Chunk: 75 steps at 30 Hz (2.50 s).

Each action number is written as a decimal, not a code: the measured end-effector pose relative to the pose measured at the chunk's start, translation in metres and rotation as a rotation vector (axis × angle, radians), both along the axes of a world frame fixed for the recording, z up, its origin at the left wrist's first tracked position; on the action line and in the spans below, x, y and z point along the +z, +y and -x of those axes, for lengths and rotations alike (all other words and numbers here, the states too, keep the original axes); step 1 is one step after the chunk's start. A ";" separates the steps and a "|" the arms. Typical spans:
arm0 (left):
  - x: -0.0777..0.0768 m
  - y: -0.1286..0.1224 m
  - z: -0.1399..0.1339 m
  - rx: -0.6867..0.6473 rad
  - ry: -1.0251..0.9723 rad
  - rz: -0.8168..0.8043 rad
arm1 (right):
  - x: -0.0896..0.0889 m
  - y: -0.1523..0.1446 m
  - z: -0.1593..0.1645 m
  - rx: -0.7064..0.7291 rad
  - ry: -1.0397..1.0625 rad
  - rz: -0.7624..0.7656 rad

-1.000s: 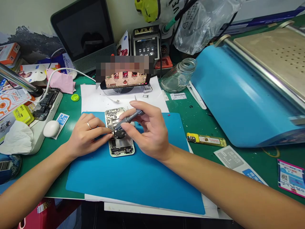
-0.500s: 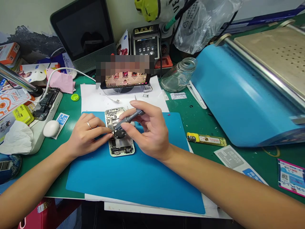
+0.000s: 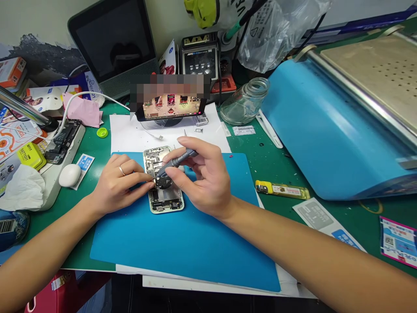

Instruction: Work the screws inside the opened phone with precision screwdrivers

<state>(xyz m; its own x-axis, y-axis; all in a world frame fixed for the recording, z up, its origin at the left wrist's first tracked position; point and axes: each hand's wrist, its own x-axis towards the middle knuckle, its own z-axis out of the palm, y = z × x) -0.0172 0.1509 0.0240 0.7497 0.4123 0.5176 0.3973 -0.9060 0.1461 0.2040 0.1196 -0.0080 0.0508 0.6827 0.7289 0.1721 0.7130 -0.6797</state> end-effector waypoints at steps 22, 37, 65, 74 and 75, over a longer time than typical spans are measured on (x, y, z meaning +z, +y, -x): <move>-0.002 0.000 0.000 0.020 0.017 -0.004 | 0.000 0.002 -0.003 0.040 0.024 -0.020; -0.002 0.000 0.001 0.013 0.016 -0.006 | 0.000 0.001 -0.004 0.020 -0.002 -0.020; 0.000 -0.001 0.001 0.024 0.050 0.005 | -0.003 0.000 -0.003 -0.007 -0.014 0.013; -0.002 -0.001 0.001 0.027 0.073 0.001 | -0.003 0.001 -0.003 0.019 0.021 0.002; -0.002 -0.001 0.001 0.023 0.069 -0.002 | -0.004 0.001 -0.003 0.023 0.026 0.012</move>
